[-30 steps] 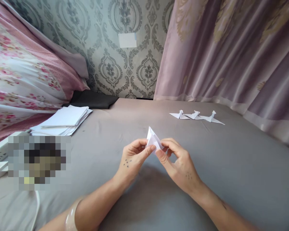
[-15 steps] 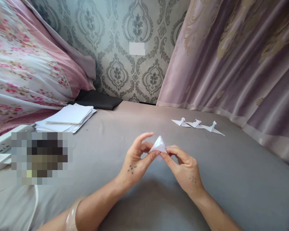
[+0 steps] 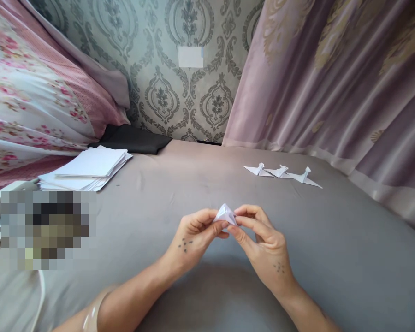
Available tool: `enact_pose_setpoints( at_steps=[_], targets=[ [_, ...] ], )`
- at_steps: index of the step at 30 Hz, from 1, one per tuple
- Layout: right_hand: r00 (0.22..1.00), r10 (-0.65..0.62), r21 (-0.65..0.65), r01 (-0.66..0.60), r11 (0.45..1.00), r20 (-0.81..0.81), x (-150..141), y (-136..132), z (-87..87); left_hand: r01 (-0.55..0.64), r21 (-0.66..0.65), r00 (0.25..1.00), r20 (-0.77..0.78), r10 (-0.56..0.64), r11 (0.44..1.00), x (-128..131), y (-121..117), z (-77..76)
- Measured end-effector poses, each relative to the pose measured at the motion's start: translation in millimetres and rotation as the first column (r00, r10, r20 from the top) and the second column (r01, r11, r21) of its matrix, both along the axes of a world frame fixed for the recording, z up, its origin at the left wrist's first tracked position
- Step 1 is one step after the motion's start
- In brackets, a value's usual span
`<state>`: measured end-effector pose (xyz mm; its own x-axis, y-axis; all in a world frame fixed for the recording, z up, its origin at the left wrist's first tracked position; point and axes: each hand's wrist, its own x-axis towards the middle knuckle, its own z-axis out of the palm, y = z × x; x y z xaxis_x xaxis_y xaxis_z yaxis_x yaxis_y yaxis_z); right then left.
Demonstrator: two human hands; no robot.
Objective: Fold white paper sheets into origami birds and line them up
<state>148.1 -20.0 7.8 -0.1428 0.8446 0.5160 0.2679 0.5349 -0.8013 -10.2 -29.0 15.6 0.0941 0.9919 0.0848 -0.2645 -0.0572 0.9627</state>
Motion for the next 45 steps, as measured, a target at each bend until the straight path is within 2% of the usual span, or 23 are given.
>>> enact_pose_setpoints(
  at_steps=[4, 7, 10, 14, 17, 22, 29, 39, 45],
  targets=[
    [0.999, 0.013, -0.038, -0.015, 0.999, -0.044, -4, -1, 1.9, 0.011, -0.006, 1.0, -0.013, -0.011, 1.0, 1, 0, 2.4],
    [0.995, 0.005, -0.125, -0.017, 0.992, -0.098, -8, -1, 0.2, 0.067, -0.084, 0.995, 0.082, -0.06, 0.994, 2, -1, 4.2],
    [0.987, -0.006, -0.214, -0.029, 0.976, -0.158, -11, 1, 2.2, 0.075, -0.104, 0.99, 0.128, -0.061, 0.992, 2, -2, 5.0],
    [0.99, 0.082, -0.23, -0.107, 0.967, -0.116, -10, 6, 20.3, 0.028, -0.063, 0.999, 0.031, -0.026, 0.998, -3, 0, 7.4],
    [0.989, 0.148, -0.249, -0.151, 0.957, -0.029, -6, 12, 38.6, 0.058, -0.051, 0.998, -0.006, -0.058, 0.997, -7, 2, 11.8],
    [0.972, 0.213, -0.22, -0.188, 0.957, 0.095, -2, 19, 59.3, 0.116, -0.012, 0.992, -0.045, -0.117, 0.993, -14, 1, 18.7],
    [0.94, 0.222, -0.113, -0.199, 0.973, 0.258, -2, 19, 79.1, 0.146, 0.071, 0.974, -0.185, -0.131, 0.987, -23, 4, 16.1],
    [0.901, 0.191, 0.086, -0.242, 0.967, 0.389, -6, 22, 84.3, 0.142, 0.145, 0.958, -0.27, -0.099, 0.979, -25, 8, 11.7],
    [0.893, 0.239, 0.035, -0.272, 0.962, 0.382, -5, 24, 85.6, 0.172, 0.131, 0.957, -0.258, -0.134, 0.976, -27, 9, 13.4]
  ],
)
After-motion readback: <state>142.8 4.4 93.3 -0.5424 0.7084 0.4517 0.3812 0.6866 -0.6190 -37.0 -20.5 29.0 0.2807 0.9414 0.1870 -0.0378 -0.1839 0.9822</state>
